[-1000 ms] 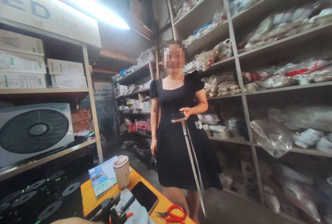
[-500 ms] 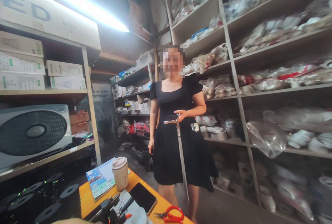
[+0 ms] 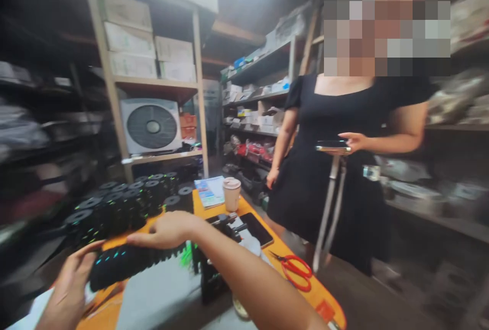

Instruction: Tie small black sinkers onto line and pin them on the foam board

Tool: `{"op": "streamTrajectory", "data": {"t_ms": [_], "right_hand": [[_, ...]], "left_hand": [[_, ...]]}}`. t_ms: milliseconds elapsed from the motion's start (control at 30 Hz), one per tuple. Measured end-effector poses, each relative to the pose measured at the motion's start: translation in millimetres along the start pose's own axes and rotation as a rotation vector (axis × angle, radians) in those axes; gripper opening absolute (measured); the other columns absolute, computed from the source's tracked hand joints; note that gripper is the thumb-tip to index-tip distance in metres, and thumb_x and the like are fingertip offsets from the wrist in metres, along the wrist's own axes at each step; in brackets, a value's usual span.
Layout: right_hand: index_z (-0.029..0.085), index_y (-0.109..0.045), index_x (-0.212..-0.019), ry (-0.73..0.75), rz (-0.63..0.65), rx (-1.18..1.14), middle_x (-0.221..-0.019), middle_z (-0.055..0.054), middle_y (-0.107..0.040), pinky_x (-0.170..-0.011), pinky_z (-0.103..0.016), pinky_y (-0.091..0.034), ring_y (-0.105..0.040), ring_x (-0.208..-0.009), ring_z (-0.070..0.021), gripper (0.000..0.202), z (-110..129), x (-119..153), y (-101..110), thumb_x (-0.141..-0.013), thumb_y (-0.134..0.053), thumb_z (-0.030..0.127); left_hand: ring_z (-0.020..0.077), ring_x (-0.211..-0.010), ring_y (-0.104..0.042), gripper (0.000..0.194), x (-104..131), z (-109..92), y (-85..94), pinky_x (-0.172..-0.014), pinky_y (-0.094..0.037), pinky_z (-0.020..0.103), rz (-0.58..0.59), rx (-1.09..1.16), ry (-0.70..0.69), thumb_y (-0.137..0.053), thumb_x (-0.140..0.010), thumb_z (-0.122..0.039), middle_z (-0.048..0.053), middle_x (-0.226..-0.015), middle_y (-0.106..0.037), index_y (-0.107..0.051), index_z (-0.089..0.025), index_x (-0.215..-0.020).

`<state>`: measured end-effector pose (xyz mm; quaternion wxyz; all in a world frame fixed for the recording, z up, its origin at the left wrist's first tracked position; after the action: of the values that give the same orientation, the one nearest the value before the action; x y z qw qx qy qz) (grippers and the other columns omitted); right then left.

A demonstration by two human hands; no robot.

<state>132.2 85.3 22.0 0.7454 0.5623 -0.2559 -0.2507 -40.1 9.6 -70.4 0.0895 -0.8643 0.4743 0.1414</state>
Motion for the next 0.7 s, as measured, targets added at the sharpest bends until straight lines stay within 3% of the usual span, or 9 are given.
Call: {"op": "streamTrajectory", "data": {"t_ms": [67, 167, 267, 400, 533, 700], "right_hand": [[0.014, -0.073, -0.095, 0.009, -0.019, -0.002, -0.102, -0.016, -0.074, -0.074, -0.039, -0.051, -0.069, -0.095, -0.0331, 0.088, -1, 1, -4, -0.088, -0.015, 0.080], [0.014, -0.072, -0.095, 0.033, -0.021, -0.012, -0.100, -0.014, -0.073, -0.078, -0.040, -0.051, -0.069, -0.093, -0.0297, 0.083, -1, 1, -8, -0.091, -0.017, 0.076], [0.014, -0.068, -0.099, 0.039, -0.022, -0.015, -0.099, -0.008, -0.071, -0.082, -0.041, -0.052, -0.068, -0.091, -0.0224, 0.060, -2, 1, -10, -0.097, -0.035, 0.064], [0.014, -0.064, -0.107, 0.030, -0.010, -0.002, -0.106, -0.006, -0.067, -0.085, -0.041, -0.054, -0.066, -0.094, -0.0204, 0.031, -5, -1, -12, -0.096, -0.056, 0.042], [0.014, -0.063, -0.111, 0.031, 0.006, -0.006, -0.110, -0.006, -0.066, -0.084, -0.040, -0.055, -0.065, -0.096, -0.0211, 0.028, -6, -2, -13, -0.096, -0.058, 0.038], [0.015, -0.063, -0.113, 0.028, 0.001, -0.018, -0.111, -0.006, -0.066, -0.083, -0.040, -0.056, -0.066, -0.096, -0.0207, 0.028, -2, -1, -11, -0.096, -0.058, 0.036]], "left_hand": [[0.0236, -0.088, -0.059, 0.047, -3, 12, 6.5, -0.055, -0.056, 0.031, 0.082, 0.006, 0.014, -0.054, -0.085, -0.061, 0.004, -0.111, -0.057, -0.058, -0.028, -0.118], [0.0207, -0.085, -0.058, 0.044, -7, 21, 10.7, -0.064, -0.056, 0.030, 0.089, -0.021, -0.121, -0.052, -0.087, -0.058, 0.002, -0.104, -0.055, -0.053, -0.028, -0.120], [0.0197, -0.085, -0.058, 0.038, -7, 21, 12.8, -0.076, -0.054, 0.034, 0.121, -0.035, -0.163, -0.047, -0.091, -0.054, 0.002, -0.102, -0.055, -0.048, -0.028, -0.120], [0.0191, -0.075, -0.056, 0.036, -6, 13, 15.8, -0.071, -0.054, 0.036, 0.185, -0.082, -0.147, -0.044, -0.093, -0.052, 0.001, -0.093, -0.055, -0.051, -0.028, -0.119], [0.0206, -0.077, -0.054, 0.034, -9, 8, 16.5, -0.067, -0.054, 0.035, 0.196, -0.113, -0.140, -0.043, -0.094, -0.049, 0.002, -0.090, -0.052, -0.055, -0.027, -0.117], [0.0182, -0.077, -0.052, 0.033, -11, 15, 15.9, -0.078, -0.052, 0.036, 0.194, -0.072, -0.231, -0.045, -0.093, -0.049, 0.001, -0.093, -0.053, -0.053, -0.027, -0.116]]}}
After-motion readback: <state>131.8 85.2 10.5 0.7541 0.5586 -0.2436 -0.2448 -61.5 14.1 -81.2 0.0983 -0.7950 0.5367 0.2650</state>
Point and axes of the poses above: each hand's wrist, its own x-axis away from the middle knuckle, its own y-axis out of the back of the hand, z = x × y, the point moved 1 cm from there along -x, towards the middle knuckle
